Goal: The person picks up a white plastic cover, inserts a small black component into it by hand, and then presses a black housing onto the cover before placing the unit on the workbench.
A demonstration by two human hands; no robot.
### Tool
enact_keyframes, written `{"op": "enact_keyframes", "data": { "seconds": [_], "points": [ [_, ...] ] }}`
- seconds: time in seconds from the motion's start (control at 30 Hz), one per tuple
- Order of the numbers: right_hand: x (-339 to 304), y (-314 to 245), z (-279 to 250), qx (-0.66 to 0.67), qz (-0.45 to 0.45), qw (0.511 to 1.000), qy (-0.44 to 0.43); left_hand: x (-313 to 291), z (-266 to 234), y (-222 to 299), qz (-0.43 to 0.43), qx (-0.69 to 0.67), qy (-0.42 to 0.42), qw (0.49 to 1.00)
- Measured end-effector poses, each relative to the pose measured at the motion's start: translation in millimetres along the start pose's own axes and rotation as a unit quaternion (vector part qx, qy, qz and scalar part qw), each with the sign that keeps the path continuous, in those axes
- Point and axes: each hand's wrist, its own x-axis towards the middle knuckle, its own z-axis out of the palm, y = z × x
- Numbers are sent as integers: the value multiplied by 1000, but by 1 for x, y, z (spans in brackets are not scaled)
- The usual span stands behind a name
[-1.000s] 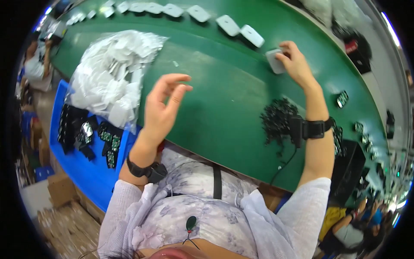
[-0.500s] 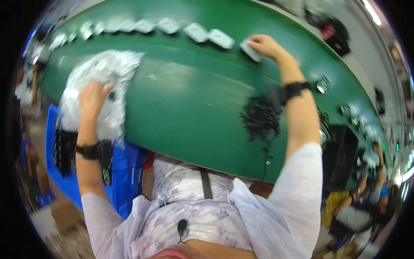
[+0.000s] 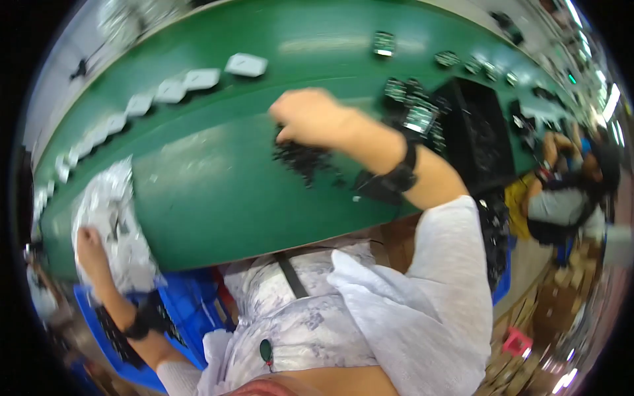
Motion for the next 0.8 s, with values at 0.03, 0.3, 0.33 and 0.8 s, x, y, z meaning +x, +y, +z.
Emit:
{"op": "enact_keyframes", "data": {
  "seconds": [0.03, 0.3, 0.33, 0.8],
  "points": [
    [-6, 1, 17, -14, -13, 1000, -5, 1, -1, 3, 24, -64, -9, 998],
    [-14, -4, 73, -1, 1, 987, 158, -33, 24, 166, 62, -441, -68, 893],
    [-15, -4, 73, -14, 5, 986, 165, -38, 29, 184, 71, -443, -79, 890],
    [-45, -16, 34, 495, 31, 842, 213, -47, 50, 329, 391, -458, -43, 797]
  ]
}}
